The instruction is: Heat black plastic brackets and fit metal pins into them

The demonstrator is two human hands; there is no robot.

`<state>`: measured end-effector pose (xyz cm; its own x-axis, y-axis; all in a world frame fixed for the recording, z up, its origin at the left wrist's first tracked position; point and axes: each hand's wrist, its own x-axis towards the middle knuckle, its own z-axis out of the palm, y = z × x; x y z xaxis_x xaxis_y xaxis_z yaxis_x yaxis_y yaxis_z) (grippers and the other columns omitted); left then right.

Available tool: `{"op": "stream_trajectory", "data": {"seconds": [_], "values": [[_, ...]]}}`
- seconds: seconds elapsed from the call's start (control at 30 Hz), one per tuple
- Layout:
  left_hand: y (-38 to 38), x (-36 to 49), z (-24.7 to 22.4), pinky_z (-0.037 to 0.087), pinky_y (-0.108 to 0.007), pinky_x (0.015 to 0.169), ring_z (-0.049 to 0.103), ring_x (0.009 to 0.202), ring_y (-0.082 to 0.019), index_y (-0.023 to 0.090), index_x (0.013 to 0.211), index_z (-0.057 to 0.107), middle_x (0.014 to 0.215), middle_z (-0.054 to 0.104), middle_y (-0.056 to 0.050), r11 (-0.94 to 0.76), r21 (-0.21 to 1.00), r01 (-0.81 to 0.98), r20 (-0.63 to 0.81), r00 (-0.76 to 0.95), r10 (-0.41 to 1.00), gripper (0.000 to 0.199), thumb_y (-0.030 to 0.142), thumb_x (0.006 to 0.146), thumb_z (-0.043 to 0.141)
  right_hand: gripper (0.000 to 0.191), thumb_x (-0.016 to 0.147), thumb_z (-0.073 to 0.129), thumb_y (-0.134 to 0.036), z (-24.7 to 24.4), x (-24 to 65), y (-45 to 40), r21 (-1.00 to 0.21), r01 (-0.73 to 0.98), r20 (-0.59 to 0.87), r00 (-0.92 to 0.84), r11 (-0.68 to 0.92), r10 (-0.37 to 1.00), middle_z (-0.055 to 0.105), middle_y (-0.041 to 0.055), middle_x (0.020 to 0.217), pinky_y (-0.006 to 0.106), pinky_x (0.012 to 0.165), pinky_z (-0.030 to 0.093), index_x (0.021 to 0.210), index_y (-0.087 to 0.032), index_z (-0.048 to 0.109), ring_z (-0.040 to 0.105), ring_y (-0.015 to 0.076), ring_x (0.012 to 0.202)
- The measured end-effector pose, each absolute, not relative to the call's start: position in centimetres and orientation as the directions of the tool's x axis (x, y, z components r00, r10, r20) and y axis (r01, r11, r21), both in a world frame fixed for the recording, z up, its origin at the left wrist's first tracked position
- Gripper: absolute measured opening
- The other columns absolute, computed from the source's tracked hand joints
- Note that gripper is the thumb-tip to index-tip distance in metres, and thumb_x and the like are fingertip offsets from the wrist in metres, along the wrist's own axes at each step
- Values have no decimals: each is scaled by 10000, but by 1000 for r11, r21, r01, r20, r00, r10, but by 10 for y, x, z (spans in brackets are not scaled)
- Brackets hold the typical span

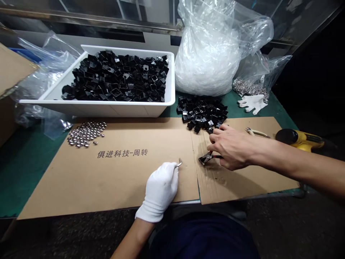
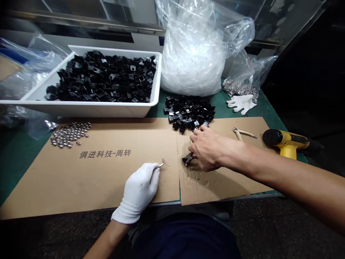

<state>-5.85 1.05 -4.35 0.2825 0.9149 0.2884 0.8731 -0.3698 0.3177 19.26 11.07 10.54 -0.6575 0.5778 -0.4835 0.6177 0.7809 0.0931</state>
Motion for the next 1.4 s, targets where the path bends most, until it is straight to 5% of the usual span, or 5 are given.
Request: {"op": "stream_trajectory", "data": {"seconds": [0.77,1.0,1.13,1.3,1.4], "values": [[11,-59,-44,519,-317,775,691,836,-206,184,1037,623,934,715,-60,-398,345,850,371,266,890,124,215,1017,505,189,722,701,-247,109,181,106,100,567,-580,-634,817,511,692,135,899,478,865,389,880,-171,770,576,307,894],[10,-59,-45,532,-321,795,701,856,-207,185,1051,625,957,721,-63,-400,367,840,385,254,887,117,213,1016,517,69,698,669,-139,98,191,93,81,588,-570,-635,805,521,692,145,802,418,694,419,737,-149,725,611,281,742],[10,-60,-48,541,-325,805,702,846,-204,184,1057,633,946,718,-59,-395,401,827,389,237,890,117,201,1012,527,118,775,638,-205,93,211,87,5,636,-532,-652,772,540,698,134,787,375,593,404,833,-150,724,622,258,642],[9,-63,-46,553,-331,880,699,919,-203,186,1140,649,1005,718,-75,-339,579,741,407,98,908,172,201,1013,534,231,914,564,-266,77,239,70,-151,683,-438,-694,714,571,725,96,912,356,663,484,1081,-189,704,682,246,757],[1,-62,-35,552,-332,923,690,965,-196,189,1137,678,1040,717,-79,-234,762,604,315,-30,949,190,228,1021,534,351,949,573,-262,54,250,50,-452,690,-275,-711,566,647,742,101,1084,359,814,536,1284,-194,651,703,234,925]]}}
